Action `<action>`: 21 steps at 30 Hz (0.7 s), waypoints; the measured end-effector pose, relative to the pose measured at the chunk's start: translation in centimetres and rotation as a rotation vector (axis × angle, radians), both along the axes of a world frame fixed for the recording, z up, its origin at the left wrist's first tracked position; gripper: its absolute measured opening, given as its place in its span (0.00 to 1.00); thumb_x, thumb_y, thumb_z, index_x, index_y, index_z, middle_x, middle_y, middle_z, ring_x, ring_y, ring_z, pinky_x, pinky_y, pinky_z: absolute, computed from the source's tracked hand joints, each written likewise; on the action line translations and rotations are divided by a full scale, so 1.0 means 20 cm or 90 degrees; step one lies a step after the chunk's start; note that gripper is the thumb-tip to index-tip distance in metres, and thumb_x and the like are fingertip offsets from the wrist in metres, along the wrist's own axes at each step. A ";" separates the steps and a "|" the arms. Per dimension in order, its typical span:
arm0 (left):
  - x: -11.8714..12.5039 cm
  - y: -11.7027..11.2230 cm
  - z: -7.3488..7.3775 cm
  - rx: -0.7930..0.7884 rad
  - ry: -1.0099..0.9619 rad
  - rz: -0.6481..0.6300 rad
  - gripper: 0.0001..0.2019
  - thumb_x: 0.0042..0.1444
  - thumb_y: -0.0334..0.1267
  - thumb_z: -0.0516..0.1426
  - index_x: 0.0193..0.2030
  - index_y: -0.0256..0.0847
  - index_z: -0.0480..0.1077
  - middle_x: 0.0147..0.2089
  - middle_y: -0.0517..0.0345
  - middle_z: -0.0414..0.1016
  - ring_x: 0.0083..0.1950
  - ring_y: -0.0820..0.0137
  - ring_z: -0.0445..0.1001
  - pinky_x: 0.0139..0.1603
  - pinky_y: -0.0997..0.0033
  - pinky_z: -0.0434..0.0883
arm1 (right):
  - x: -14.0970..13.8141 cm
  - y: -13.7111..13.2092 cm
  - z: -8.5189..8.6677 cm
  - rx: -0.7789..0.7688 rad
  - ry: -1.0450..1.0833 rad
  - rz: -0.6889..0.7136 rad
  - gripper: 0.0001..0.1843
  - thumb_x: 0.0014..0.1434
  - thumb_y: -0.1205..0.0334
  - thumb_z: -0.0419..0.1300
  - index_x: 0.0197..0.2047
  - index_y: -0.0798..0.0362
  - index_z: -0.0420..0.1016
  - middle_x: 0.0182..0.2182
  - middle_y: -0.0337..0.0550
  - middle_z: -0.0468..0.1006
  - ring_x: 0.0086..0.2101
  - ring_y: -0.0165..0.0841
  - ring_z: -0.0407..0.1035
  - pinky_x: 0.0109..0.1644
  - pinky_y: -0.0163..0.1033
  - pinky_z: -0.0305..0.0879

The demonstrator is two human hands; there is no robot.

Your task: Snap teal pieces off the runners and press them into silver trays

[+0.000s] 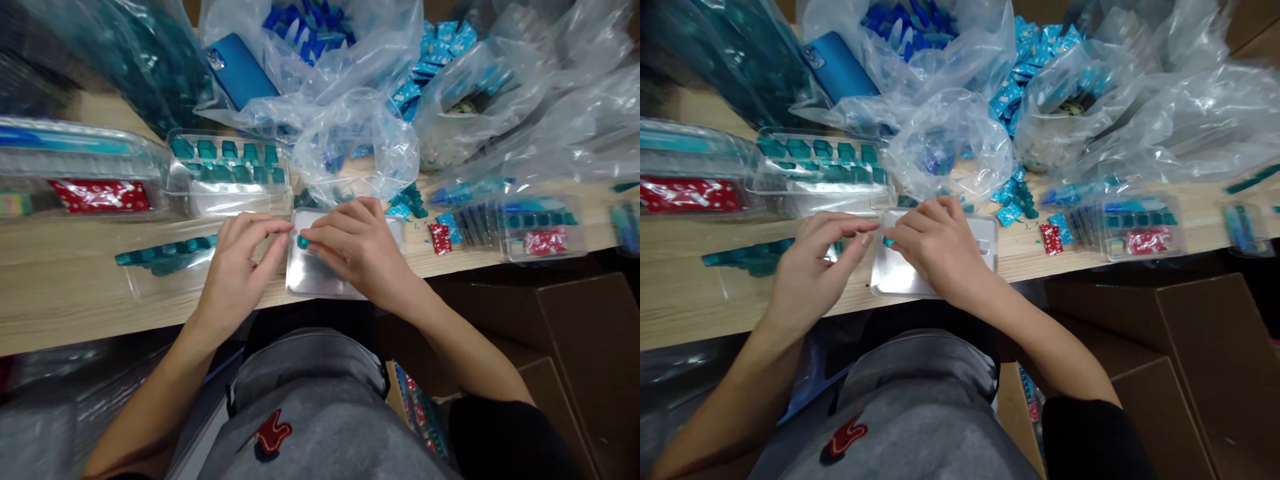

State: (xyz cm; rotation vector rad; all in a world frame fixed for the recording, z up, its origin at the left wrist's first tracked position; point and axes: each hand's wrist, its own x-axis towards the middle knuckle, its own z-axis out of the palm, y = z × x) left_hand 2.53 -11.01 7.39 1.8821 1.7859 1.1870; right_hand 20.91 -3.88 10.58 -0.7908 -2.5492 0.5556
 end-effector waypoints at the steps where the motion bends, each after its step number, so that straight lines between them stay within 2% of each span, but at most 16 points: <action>1: -0.01 -0.01 -0.01 -0.006 -0.029 0.003 0.08 0.63 0.37 0.56 0.46 0.48 0.74 0.44 0.58 0.76 0.46 0.64 0.72 0.48 0.59 0.68 | 0.00 0.00 0.00 -0.008 -0.005 0.000 0.09 0.66 0.63 0.57 0.44 0.49 0.80 0.41 0.42 0.82 0.43 0.38 0.66 0.55 0.48 0.53; 6: -0.06 -0.04 -0.01 -0.009 -0.090 0.010 0.08 0.63 0.34 0.56 0.46 0.48 0.74 0.45 0.59 0.76 0.47 0.66 0.74 0.48 0.64 0.72 | 0.03 0.05 0.09 -0.090 0.057 0.006 0.10 0.62 0.62 0.62 0.47 0.47 0.79 0.44 0.43 0.82 0.46 0.40 0.70 0.54 0.48 0.61; 9: -0.07 -0.07 0.01 -0.008 -0.115 0.004 0.09 0.63 0.33 0.56 0.46 0.47 0.74 0.45 0.59 0.77 0.47 0.67 0.75 0.49 0.66 0.72 | 0.06 0.23 0.16 -0.064 0.107 -0.089 0.13 0.63 0.62 0.60 0.50 0.48 0.79 0.47 0.47 0.81 0.46 0.37 0.73 0.52 0.43 0.65; 11: -0.06 -0.10 0.02 -0.020 -0.114 -0.020 0.08 0.63 0.33 0.55 0.46 0.47 0.74 0.44 0.60 0.77 0.46 0.68 0.75 0.48 0.67 0.73 | 0.04 0.41 0.16 -0.032 0.031 -0.153 0.12 0.61 0.65 0.60 0.46 0.48 0.81 0.44 0.46 0.82 0.44 0.36 0.74 0.49 0.42 0.65; 13: -0.05 -0.13 0.02 -0.035 -0.087 -0.058 0.08 0.64 0.33 0.54 0.45 0.46 0.73 0.42 0.60 0.77 0.45 0.68 0.75 0.47 0.67 0.73 | -0.01 0.59 0.11 -0.055 -0.116 -0.157 0.10 0.58 0.66 0.61 0.40 0.50 0.83 0.38 0.42 0.83 0.42 0.36 0.75 0.46 0.43 0.65; 14: -0.04 -0.13 0.02 -0.033 -0.064 -0.073 0.08 0.64 0.33 0.54 0.46 0.46 0.73 0.42 0.59 0.77 0.45 0.67 0.75 0.47 0.66 0.73 | -0.06 0.67 0.07 -0.072 -0.193 -0.123 0.09 0.57 0.66 0.61 0.40 0.53 0.83 0.36 0.41 0.82 0.41 0.37 0.75 0.45 0.43 0.66; 15: -0.03 -0.13 0.02 -0.018 -0.035 -0.083 0.09 0.64 0.33 0.54 0.48 0.46 0.72 0.44 0.58 0.77 0.46 0.67 0.75 0.47 0.65 0.73 | -0.10 0.73 0.02 -0.092 -0.268 -0.108 0.09 0.54 0.69 0.64 0.39 0.56 0.83 0.35 0.43 0.82 0.40 0.39 0.76 0.44 0.44 0.67; 17: -0.02 -0.09 0.04 0.030 0.040 -0.109 0.12 0.64 0.33 0.55 0.53 0.46 0.71 0.49 0.55 0.77 0.50 0.63 0.74 0.52 0.61 0.72 | -0.20 0.80 -0.08 -0.150 -0.401 -0.128 0.06 0.47 0.76 0.67 0.31 0.60 0.81 0.31 0.45 0.81 0.39 0.43 0.76 0.44 0.46 0.68; 18: -0.01 -0.06 0.04 0.049 0.081 -0.132 0.14 0.63 0.33 0.56 0.55 0.46 0.70 0.52 0.53 0.77 0.52 0.61 0.73 0.54 0.58 0.71 | -0.24 0.82 -0.13 -0.172 -0.439 -0.139 0.04 0.47 0.77 0.67 0.27 0.61 0.79 0.29 0.46 0.80 0.40 0.44 0.76 0.44 0.46 0.69; 19: -0.01 -0.03 0.05 0.060 0.118 -0.160 0.15 0.63 0.32 0.56 0.56 0.45 0.69 0.53 0.52 0.77 0.54 0.60 0.73 0.56 0.56 0.70 | -0.27 0.83 -0.17 -0.207 -0.467 -0.155 0.06 0.48 0.76 0.67 0.23 0.62 0.76 0.26 0.46 0.79 0.39 0.44 0.77 0.44 0.46 0.69; 21: -0.02 0.04 0.08 0.048 0.167 -0.220 0.14 0.64 0.32 0.54 0.55 0.43 0.70 0.51 0.50 0.77 0.53 0.58 0.73 0.55 0.55 0.70 | -0.29 0.82 -0.22 -0.301 -0.410 -0.175 0.16 0.54 0.70 0.65 0.17 0.62 0.72 0.23 0.45 0.77 0.37 0.39 0.77 0.41 0.39 0.69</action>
